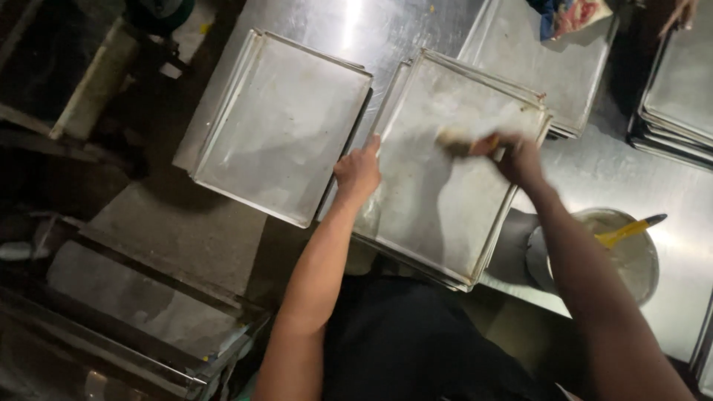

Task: Apply grease or oil to the surface of metal baking trays using a brush.

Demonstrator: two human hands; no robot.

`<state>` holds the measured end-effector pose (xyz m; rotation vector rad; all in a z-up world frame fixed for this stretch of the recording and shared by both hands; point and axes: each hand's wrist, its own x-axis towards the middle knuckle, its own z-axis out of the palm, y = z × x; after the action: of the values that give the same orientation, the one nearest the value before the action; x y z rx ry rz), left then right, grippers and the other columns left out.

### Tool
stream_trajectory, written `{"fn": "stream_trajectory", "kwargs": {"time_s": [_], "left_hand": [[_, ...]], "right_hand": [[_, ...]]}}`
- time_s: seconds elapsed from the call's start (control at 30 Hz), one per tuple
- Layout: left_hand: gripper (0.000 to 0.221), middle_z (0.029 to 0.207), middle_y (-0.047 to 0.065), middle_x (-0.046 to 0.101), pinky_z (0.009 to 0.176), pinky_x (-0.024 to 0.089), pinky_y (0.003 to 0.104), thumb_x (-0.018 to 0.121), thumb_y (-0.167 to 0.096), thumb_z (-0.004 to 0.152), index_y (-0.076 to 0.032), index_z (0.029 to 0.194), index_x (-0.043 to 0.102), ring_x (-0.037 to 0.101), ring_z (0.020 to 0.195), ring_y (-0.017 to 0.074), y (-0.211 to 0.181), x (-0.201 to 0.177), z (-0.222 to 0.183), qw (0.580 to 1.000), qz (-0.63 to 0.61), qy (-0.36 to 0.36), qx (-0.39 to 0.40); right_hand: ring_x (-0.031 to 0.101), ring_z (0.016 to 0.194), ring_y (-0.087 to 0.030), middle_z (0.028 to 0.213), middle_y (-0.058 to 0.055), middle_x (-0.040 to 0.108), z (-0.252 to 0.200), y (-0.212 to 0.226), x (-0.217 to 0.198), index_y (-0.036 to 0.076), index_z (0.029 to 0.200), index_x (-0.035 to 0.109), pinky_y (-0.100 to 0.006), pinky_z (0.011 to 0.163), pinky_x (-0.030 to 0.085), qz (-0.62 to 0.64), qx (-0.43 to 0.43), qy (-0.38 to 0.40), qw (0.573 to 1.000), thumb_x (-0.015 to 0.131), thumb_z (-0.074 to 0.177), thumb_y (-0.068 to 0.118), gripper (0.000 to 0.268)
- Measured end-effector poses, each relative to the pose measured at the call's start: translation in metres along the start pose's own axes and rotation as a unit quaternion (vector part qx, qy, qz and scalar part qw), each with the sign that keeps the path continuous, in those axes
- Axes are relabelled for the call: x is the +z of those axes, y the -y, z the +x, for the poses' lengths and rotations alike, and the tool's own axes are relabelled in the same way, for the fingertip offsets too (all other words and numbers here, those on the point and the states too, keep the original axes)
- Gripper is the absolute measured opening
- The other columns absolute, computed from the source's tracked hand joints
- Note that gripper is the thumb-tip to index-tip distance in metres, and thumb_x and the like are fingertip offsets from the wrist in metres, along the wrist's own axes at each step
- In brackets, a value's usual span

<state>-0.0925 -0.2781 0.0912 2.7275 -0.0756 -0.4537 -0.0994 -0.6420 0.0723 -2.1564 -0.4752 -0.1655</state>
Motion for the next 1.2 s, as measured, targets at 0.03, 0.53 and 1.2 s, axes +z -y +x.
{"fn": "stream_trajectory", "kwargs": {"time_s": [0.03, 0.53, 1.2], "left_hand": [[0.071, 0.112, 0.020, 0.072, 0.085, 0.056, 0.057, 0.062, -0.016, 0.091, -0.033, 0.156, 0.040, 0.070, 0.105, 0.0431, -0.001, -0.001, 0.001, 1.000, -0.002, 0.002, -0.005], [0.066, 0.127, 0.017, 0.065, 0.092, 0.053, 0.056, 0.057, -0.015, 0.095, -0.038, 0.155, 0.041, 0.065, 0.117, 0.0409, -0.017, -0.013, 0.000, 0.998, -0.005, 0.041, -0.052], [0.052, 0.119, 0.019, 0.070, 0.089, 0.054, 0.059, 0.058, -0.017, 0.091, -0.034, 0.140, 0.057, 0.066, 0.112, 0.0441, 0.122, -0.049, 0.065, 0.998, -0.040, -0.033, -0.042]], "right_hand": [[0.075, 0.094, -0.026, 0.103, -0.012, 0.077, -0.025, 0.014, 0.009, 0.005, 0.098, 0.074, -0.035, 0.084, 0.058, 0.068, -0.009, 0.042, 0.997, 0.074, 0.093, 0.004, 0.005], [0.074, 0.084, -0.026, 0.086, -0.011, 0.075, -0.031, -0.075, -0.075, 0.004, 0.091, 0.070, -0.038, 0.083, 0.060, 0.522, 0.261, -0.079, 0.808, 0.057, 0.099, 0.034, 0.033], [0.077, 0.083, -0.013, 0.090, -0.010, 0.078, -0.080, 0.214, 0.087, 0.002, 0.099, 0.073, -0.026, 0.068, 0.063, 0.082, 0.173, -0.195, 0.962, 0.078, 0.092, 0.015, 0.016]]}}
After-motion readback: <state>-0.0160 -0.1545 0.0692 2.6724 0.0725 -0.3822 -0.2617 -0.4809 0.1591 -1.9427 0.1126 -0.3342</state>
